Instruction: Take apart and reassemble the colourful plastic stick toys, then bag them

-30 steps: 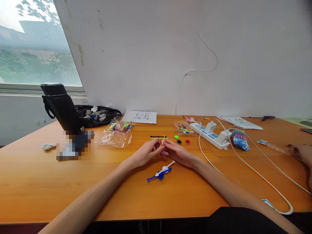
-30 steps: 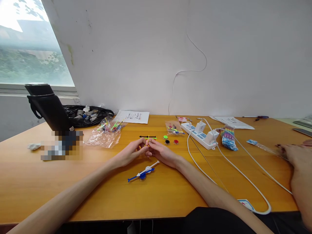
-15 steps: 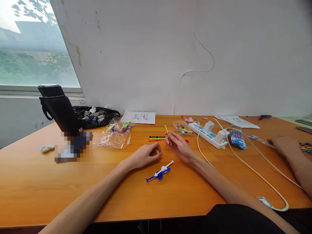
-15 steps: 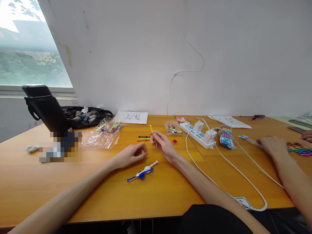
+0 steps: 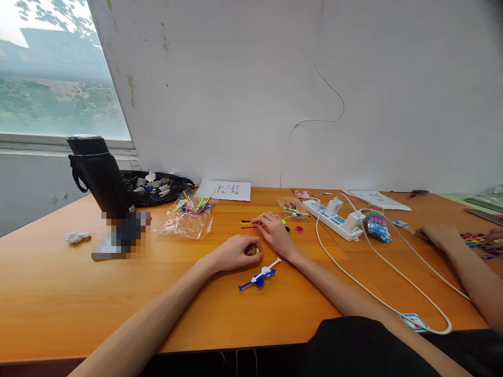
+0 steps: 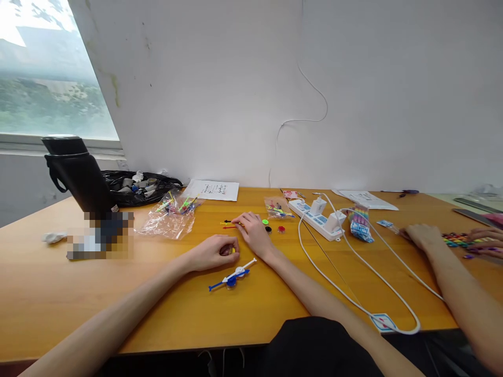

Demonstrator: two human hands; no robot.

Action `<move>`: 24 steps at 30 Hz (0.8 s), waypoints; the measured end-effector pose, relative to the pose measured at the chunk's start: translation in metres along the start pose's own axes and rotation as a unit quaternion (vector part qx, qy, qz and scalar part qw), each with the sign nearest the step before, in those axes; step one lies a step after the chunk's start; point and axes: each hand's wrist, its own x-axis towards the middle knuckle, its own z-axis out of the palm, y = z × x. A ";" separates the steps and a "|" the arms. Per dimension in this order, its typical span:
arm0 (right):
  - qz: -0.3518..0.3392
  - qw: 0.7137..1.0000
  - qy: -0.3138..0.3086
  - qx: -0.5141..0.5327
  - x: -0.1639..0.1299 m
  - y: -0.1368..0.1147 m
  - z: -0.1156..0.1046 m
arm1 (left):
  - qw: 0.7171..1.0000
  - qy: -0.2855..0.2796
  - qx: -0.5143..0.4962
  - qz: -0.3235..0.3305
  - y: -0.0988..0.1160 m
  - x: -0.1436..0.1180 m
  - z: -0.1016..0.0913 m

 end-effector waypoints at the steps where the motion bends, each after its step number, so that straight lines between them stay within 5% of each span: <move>1: -0.004 1.000 -0.008 -0.014 0.002 0.001 0.002 | 1.000 0.001 0.003 0.000 0.001 0.000 -0.001; 17: 0.007 0.997 -0.065 -0.038 0.008 0.014 0.014 | 1.000 0.023 0.005 0.015 0.005 -0.001 -0.001; 21: 0.019 0.998 -0.051 -0.016 0.009 0.009 0.010 | 0.996 0.014 -0.086 -0.001 0.003 -0.001 -0.001; 24: 0.022 0.999 -0.008 0.039 0.008 -0.002 0.003 | 0.968 0.059 -0.243 -0.025 -0.003 0.004 -0.002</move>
